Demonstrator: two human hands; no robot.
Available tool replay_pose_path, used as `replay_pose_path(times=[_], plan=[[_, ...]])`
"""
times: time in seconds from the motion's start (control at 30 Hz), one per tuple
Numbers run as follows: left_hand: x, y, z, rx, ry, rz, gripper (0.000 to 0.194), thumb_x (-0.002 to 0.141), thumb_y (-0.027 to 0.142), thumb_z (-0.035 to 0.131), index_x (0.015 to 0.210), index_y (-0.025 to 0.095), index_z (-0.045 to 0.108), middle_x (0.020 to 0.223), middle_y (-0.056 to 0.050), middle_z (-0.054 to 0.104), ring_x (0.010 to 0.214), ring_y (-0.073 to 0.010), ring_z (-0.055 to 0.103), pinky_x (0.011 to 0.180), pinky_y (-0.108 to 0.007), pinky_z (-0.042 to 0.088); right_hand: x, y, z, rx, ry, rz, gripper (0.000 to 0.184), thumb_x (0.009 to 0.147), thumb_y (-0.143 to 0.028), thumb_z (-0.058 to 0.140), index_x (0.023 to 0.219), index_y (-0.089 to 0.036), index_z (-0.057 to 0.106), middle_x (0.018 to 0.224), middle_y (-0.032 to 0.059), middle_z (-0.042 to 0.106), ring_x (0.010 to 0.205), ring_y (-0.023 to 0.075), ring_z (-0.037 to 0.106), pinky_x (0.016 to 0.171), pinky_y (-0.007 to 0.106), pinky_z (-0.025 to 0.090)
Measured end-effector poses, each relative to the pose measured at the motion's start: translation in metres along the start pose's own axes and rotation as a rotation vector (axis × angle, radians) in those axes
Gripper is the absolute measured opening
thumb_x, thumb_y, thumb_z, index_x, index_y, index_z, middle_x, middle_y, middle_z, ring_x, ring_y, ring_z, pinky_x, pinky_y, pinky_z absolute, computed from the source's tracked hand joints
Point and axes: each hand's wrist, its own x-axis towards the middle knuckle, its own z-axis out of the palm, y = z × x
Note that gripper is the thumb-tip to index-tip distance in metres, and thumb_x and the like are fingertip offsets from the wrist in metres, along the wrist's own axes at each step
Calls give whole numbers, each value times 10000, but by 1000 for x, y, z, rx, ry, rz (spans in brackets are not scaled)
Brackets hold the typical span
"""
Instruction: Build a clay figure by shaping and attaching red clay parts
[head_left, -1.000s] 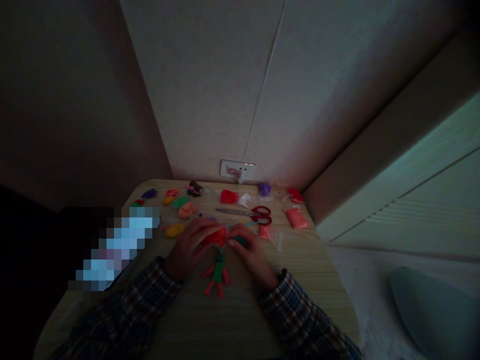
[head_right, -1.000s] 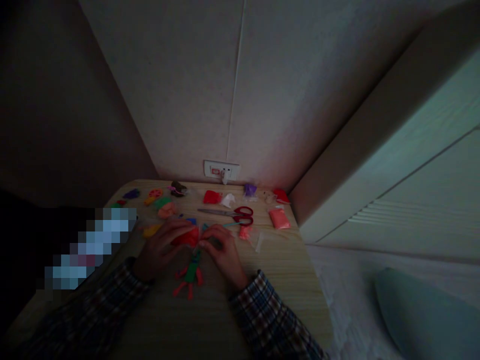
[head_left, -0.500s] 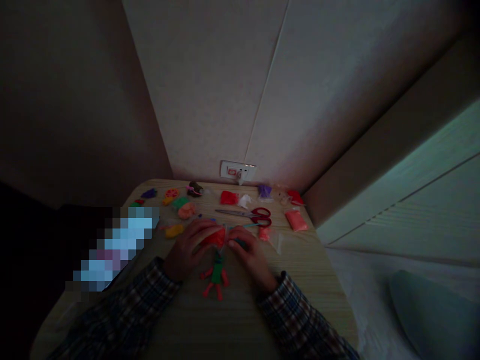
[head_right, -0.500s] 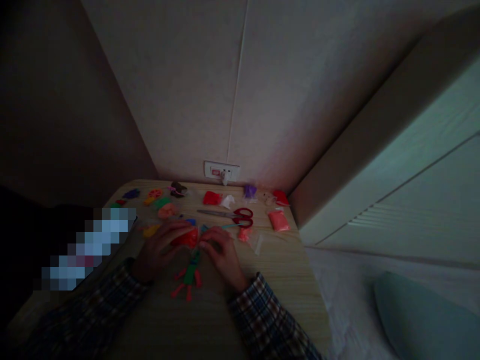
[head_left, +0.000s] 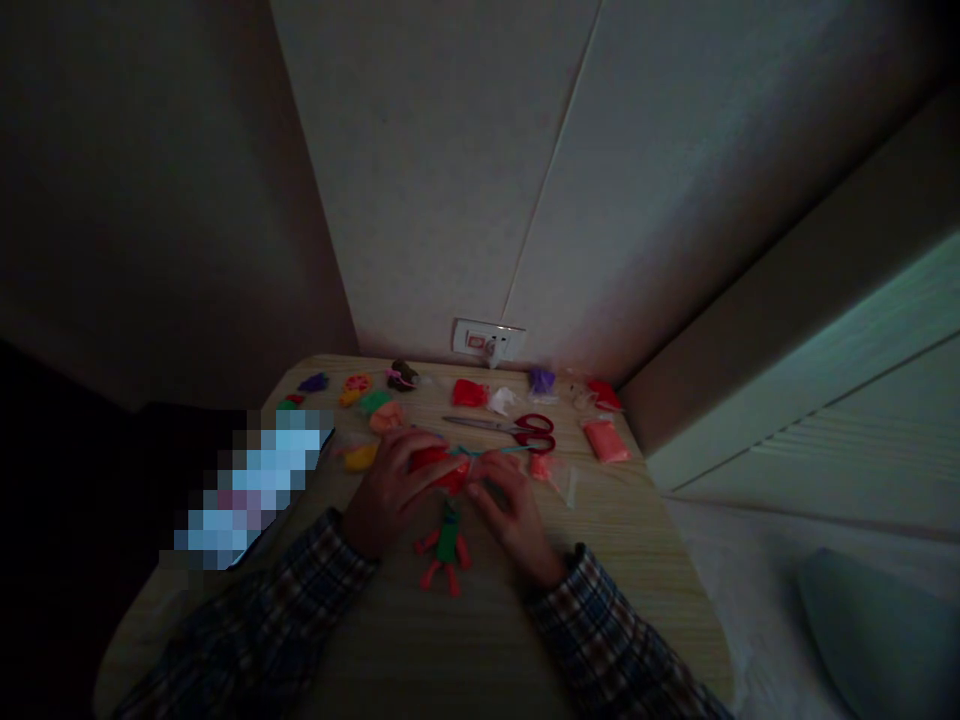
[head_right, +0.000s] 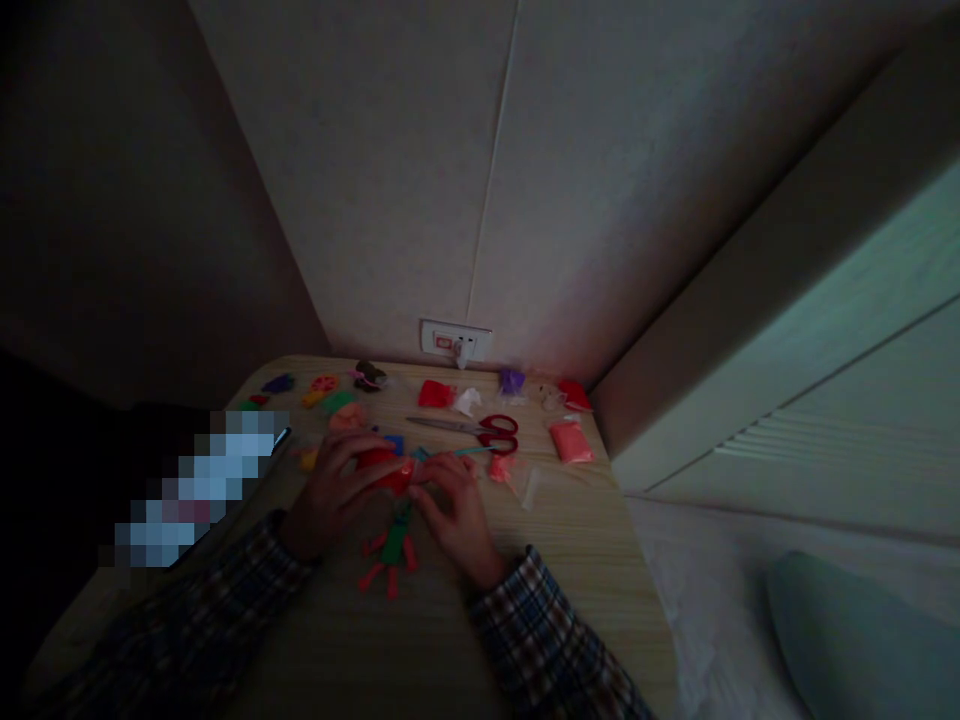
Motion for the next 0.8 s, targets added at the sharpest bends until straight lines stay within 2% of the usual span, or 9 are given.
replay_pose_path(times=[0.3,0.67,0.8], plan=[[3,6,-2,-7,5,-17,357,1062,358,719,1381,204,675,1413,-124,693,1179,-293,726,993,-513,646,-4,5,-2,24,-17,-27,321,1068,-393,707,1331,-209,698,1355,100,718,1123,254,734,961,481,640],[3,7,-3,-34,-17,-14,344,1063,351,717,1373,207,680,1412,-122,695,1180,-290,726,995,-511,645,-3,0,-6,50,-38,9,305,1077,-398,693,1327,-224,704,1361,99,719,1116,247,734,961,470,641],[2,9,0,-28,-27,-24,334,1064,349,716,1365,208,685,1411,-122,695,1178,-288,725,994,-507,646,-5,-1,-6,57,-9,21,302,1077,-403,690,1323,-228,706,1362,98,719,1119,248,733,965,470,640]])
